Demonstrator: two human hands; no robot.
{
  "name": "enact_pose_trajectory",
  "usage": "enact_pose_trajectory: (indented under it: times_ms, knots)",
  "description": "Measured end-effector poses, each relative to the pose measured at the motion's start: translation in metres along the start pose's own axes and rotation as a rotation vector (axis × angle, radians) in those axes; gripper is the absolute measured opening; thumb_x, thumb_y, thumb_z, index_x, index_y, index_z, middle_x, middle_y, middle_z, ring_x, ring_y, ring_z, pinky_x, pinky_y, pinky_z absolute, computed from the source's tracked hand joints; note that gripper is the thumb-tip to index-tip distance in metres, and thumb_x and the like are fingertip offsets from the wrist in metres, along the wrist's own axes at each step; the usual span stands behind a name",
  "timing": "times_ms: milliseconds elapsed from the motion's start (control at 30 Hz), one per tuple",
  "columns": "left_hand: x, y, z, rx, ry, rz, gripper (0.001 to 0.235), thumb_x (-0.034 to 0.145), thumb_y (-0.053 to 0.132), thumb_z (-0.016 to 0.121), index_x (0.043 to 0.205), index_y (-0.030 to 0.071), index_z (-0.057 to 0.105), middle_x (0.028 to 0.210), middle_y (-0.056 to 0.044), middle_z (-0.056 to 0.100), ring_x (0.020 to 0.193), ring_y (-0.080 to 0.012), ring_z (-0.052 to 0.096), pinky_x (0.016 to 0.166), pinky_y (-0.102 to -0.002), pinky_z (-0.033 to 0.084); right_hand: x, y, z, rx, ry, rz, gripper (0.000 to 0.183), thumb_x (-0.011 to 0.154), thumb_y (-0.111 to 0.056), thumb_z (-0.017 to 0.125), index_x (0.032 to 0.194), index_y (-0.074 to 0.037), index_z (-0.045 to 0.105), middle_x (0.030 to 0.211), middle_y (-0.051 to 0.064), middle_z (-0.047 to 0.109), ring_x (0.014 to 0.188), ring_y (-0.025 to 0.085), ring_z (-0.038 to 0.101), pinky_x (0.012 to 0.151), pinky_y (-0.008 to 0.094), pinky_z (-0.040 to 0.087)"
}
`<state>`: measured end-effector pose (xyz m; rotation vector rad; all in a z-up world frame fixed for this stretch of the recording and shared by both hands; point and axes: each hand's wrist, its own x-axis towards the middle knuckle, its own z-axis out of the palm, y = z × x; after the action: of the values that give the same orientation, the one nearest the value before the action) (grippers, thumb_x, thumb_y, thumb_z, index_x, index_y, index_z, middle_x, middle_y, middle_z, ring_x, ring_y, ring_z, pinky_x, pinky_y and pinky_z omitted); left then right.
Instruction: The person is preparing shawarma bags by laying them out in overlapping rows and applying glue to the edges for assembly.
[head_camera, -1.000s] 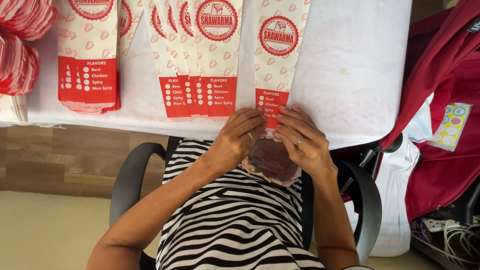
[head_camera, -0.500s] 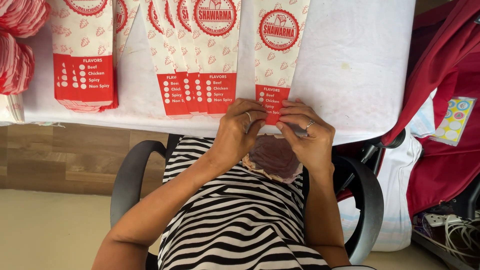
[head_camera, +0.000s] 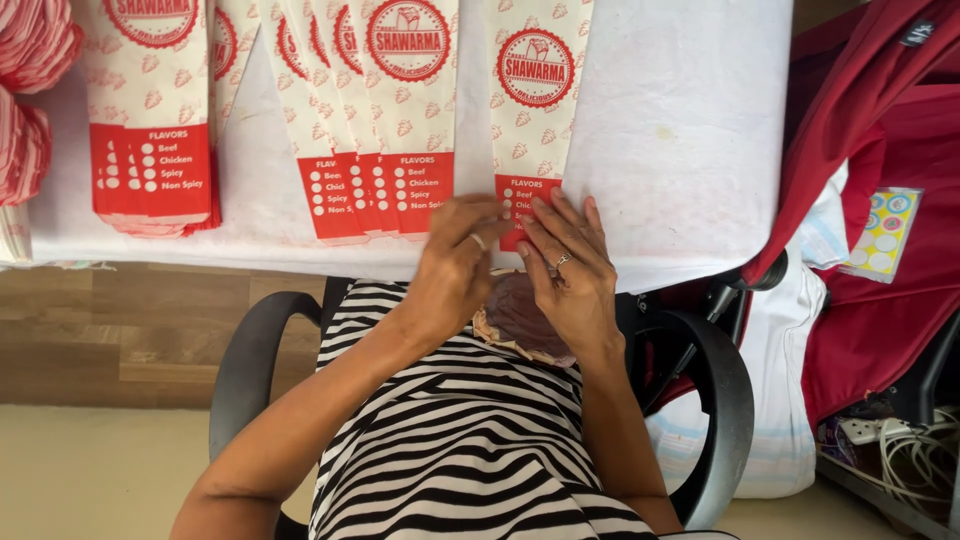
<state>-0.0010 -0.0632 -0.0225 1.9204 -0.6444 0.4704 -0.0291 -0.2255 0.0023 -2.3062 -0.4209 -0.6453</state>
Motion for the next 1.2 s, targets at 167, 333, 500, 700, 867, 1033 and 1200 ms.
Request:
enact_pose_trajectory:
  times_ms: [167, 333, 500, 700, 867, 1033, 1200]
  knots:
    - [0.015, 0.005, -0.020, 0.534, -0.132, 0.003, 0.042, 0.104, 0.004, 0.052, 0.145, -0.007, 0.055, 0.146, -0.038, 0.050, 0.145, -0.0536, 0.034, 0.118, -0.061, 0.026, -0.008, 0.026, -0.038, -0.022, -0.023, 0.007, 0.025, 0.094, -0.002, 0.076, 0.119, 0.000, 0.075, 0.128, 0.019, 0.072, 0.128, 0.041, 0.062, 0.119, 0.052, 0.035]
    - [0.010, 0.013, 0.008, 0.502, -0.216, -0.007, 0.051, 0.105, 0.017, 0.059, 0.147, -0.011, 0.050, 0.149, -0.046, 0.040, 0.144, -0.0591, 0.029, 0.117, -0.065, 0.027, -0.017, 0.058, -0.093, -0.071, -0.024, 0.043, 0.022, 0.095, 0.003, 0.074, 0.117, 0.002, 0.076, 0.126, 0.023, 0.072, 0.126, 0.046, 0.063, 0.118, 0.055, 0.036]
    - [0.012, 0.026, 0.061, 0.389, -0.213, 0.076, 0.052, 0.106, 0.026, 0.052, 0.145, -0.008, 0.052, 0.150, -0.046, 0.036, 0.145, -0.0616, 0.030, 0.117, -0.066, 0.029, -0.031, 0.094, -0.128, -0.163, -0.001, 0.183, 0.027, 0.093, 0.012, 0.074, 0.119, 0.002, 0.077, 0.126, 0.022, 0.073, 0.131, 0.042, 0.061, 0.123, 0.048, 0.032]
    - [0.024, 0.038, 0.097, 0.314, -0.286, 0.079, 0.050, 0.105, 0.020, 0.054, 0.147, -0.007, 0.050, 0.152, -0.046, 0.035, 0.147, -0.0594, 0.028, 0.120, -0.066, 0.027, -0.030, 0.112, -0.142, -0.142, 0.029, 0.222, 0.029, 0.093, 0.017, 0.072, 0.119, 0.005, 0.075, 0.126, 0.025, 0.073, 0.132, 0.043, 0.061, 0.124, 0.048, 0.031]
    - [0.024, 0.036, 0.098, 0.275, -0.244, 0.117, 0.055, 0.104, 0.014, 0.057, 0.153, -0.007, 0.041, 0.159, -0.042, 0.025, 0.151, -0.0549, 0.030, 0.122, -0.064, 0.028, -0.031, 0.114, -0.144, -0.156, 0.044, 0.209, 0.032, 0.091, 0.020, 0.069, 0.120, 0.008, 0.075, 0.127, 0.026, 0.072, 0.132, 0.043, 0.061, 0.122, 0.048, 0.036]
    - [0.023, 0.031, 0.064, 0.037, -0.133, 0.149, 0.054, 0.101, 0.013, 0.067, 0.149, -0.003, 0.048, 0.164, -0.030, 0.028, 0.152, -0.0461, 0.037, 0.125, -0.059, 0.031, -0.019, 0.084, -0.126, -0.243, 0.144, 0.138, 0.031, 0.097, 0.011, 0.069, 0.127, 0.010, 0.072, 0.138, 0.027, 0.066, 0.132, 0.048, 0.058, 0.116, 0.054, 0.042]
    - [0.017, 0.019, 0.038, -0.023, -0.155, 0.139, 0.036, 0.081, 0.003, 0.084, 0.114, -0.005, 0.072, 0.131, -0.020, 0.065, 0.133, -0.0406, 0.058, 0.120, -0.056, 0.035, -0.006, 0.035, -0.074, 0.031, 0.009, 0.031, 0.027, 0.091, -0.005, 0.081, 0.117, -0.001, 0.076, 0.131, 0.021, 0.069, 0.125, 0.044, 0.063, 0.109, 0.054, 0.050]
